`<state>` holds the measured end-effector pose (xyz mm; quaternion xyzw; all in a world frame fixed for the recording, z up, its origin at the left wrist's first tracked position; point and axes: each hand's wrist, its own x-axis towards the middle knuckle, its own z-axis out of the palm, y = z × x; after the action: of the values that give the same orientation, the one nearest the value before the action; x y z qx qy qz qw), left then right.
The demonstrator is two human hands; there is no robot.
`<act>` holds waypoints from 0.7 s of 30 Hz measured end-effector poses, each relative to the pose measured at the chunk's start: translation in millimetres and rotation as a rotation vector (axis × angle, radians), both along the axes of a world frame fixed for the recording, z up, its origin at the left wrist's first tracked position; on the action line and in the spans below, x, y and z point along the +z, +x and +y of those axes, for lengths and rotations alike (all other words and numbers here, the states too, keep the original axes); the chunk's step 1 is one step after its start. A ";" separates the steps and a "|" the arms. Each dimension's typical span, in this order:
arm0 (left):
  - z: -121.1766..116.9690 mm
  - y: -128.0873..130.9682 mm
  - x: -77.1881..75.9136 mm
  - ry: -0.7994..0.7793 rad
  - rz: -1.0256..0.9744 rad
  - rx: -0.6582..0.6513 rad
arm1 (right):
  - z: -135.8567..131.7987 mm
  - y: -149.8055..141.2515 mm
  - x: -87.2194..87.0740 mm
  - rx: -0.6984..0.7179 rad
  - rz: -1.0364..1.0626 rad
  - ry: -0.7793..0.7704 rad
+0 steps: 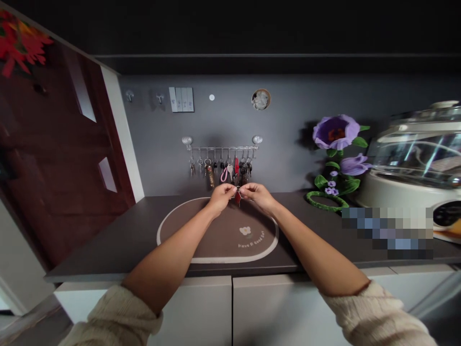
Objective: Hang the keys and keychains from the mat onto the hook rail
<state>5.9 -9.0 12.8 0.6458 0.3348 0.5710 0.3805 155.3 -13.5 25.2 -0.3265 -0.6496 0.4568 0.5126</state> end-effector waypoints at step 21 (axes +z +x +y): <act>3.8 -2.0 -10.3 0.059 0.143 0.085 | 11.3 30.4 33.1 -0.179 0.232 -0.003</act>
<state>3.9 -5.2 2.5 0.6810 0.3712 0.5487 0.3119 185.7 -2.1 58.3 -0.3290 -0.5536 0.4448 0.6225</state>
